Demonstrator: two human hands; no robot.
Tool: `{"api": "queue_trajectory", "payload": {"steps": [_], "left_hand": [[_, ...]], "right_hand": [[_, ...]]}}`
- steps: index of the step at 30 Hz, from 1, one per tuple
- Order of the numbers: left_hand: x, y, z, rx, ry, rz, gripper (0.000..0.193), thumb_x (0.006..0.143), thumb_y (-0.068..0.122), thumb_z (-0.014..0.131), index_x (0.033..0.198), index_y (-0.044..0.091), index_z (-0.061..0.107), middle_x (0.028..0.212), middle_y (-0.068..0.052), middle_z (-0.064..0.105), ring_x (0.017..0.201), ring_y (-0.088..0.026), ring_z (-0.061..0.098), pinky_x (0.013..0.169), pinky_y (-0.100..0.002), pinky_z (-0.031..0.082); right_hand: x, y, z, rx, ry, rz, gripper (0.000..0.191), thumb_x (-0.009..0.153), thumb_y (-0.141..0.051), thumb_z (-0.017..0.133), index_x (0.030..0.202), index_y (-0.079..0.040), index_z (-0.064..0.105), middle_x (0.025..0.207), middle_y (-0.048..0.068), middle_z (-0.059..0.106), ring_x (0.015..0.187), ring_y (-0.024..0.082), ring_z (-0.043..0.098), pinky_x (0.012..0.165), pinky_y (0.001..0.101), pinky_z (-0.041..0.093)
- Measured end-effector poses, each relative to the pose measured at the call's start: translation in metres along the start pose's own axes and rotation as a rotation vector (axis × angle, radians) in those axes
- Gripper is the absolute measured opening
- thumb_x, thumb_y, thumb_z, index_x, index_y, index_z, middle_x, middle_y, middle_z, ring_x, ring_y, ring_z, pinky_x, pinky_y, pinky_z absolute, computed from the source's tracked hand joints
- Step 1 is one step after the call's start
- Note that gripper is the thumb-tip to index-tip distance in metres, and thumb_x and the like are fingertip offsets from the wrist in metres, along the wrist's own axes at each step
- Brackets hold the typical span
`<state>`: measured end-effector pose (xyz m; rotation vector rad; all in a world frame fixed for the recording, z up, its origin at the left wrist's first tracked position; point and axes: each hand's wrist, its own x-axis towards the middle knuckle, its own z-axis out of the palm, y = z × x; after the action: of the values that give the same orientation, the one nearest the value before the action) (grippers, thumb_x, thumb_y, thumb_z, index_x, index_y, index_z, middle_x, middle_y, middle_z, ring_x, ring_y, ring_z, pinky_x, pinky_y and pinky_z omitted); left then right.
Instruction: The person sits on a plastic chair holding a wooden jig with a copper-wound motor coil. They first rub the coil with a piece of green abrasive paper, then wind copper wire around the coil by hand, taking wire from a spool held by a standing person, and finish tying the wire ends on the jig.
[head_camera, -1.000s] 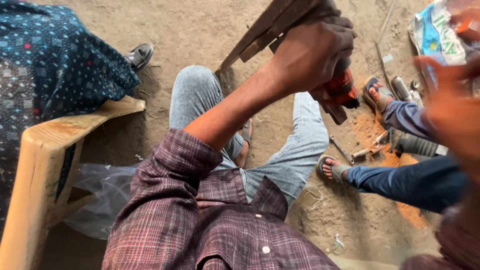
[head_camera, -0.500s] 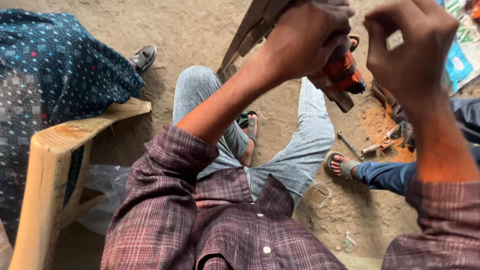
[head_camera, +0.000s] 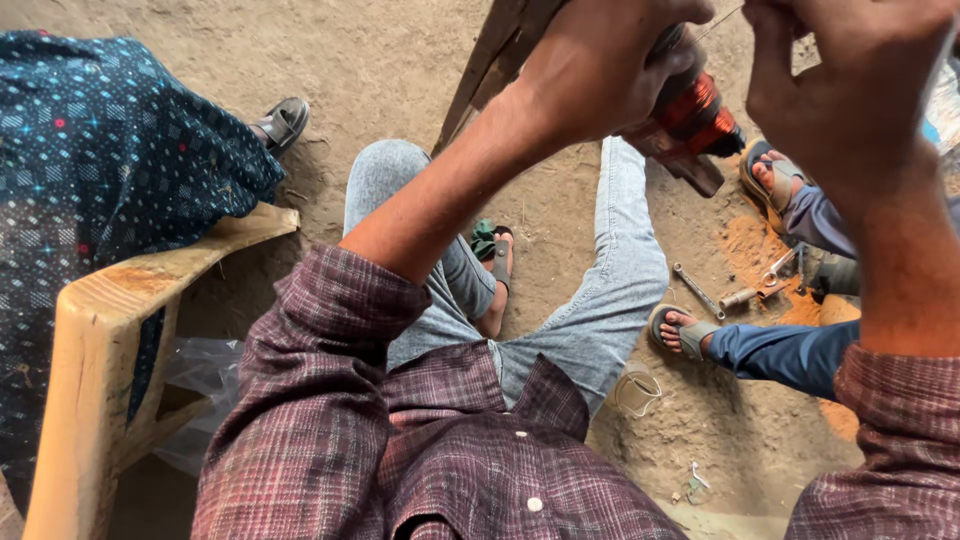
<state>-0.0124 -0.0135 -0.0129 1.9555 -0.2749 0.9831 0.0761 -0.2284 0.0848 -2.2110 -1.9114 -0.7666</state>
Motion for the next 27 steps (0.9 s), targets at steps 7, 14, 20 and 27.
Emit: {"api": "queue_trajectory", "payload": {"steps": [7,14,20,27], "left_hand": [[0.005,0.003,-0.001,0.002,-0.111,-0.101,0.013,0.082,0.011,0.083,0.089,0.008,0.071,0.080,-0.012,0.070,0.073,-0.030,0.072,0.063,-0.042,0.055],[0.007,0.006,0.000,0.068,-0.090,-0.171,0.011,0.084,0.013,0.079,0.086,0.009,0.068,0.076,-0.014,0.068,0.070,-0.035,0.068,0.061,-0.046,0.052],[0.003,0.019,-0.005,0.006,-0.085,-0.171,0.008,0.084,0.009,0.072,0.086,0.006,0.065,0.077,-0.015,0.065,0.070,-0.038,0.067,0.061,-0.048,0.051],[0.005,0.022,-0.011,0.019,-0.077,-0.165,0.009,0.081,0.007,0.069,0.082,0.006,0.060,0.079,-0.012,0.064,0.076,-0.037,0.065,0.064,-0.049,0.047]], "right_hand": [[0.005,0.006,-0.003,-0.016,-0.071,-0.018,0.009,0.096,0.004,0.071,0.096,-0.004,0.067,0.087,0.012,0.067,0.080,0.027,0.069,0.070,0.0354,0.053],[0.009,-0.002,-0.011,-0.019,-0.305,-0.060,0.009,0.095,0.001,0.071,0.093,-0.005,0.067,0.084,0.012,0.065,0.078,0.028,0.068,0.067,0.0363,0.052],[0.042,-0.027,-0.013,-0.006,-0.370,-0.044,0.009,0.086,-0.006,0.079,0.088,-0.007,0.070,0.084,0.010,0.067,0.075,0.028,0.069,0.061,0.0371,0.052],[0.050,-0.032,-0.032,0.177,-0.277,-0.053,0.009,0.084,-0.005,0.079,0.089,-0.006,0.072,0.085,0.011,0.067,0.075,0.030,0.068,0.063,0.0372,0.052]]}}
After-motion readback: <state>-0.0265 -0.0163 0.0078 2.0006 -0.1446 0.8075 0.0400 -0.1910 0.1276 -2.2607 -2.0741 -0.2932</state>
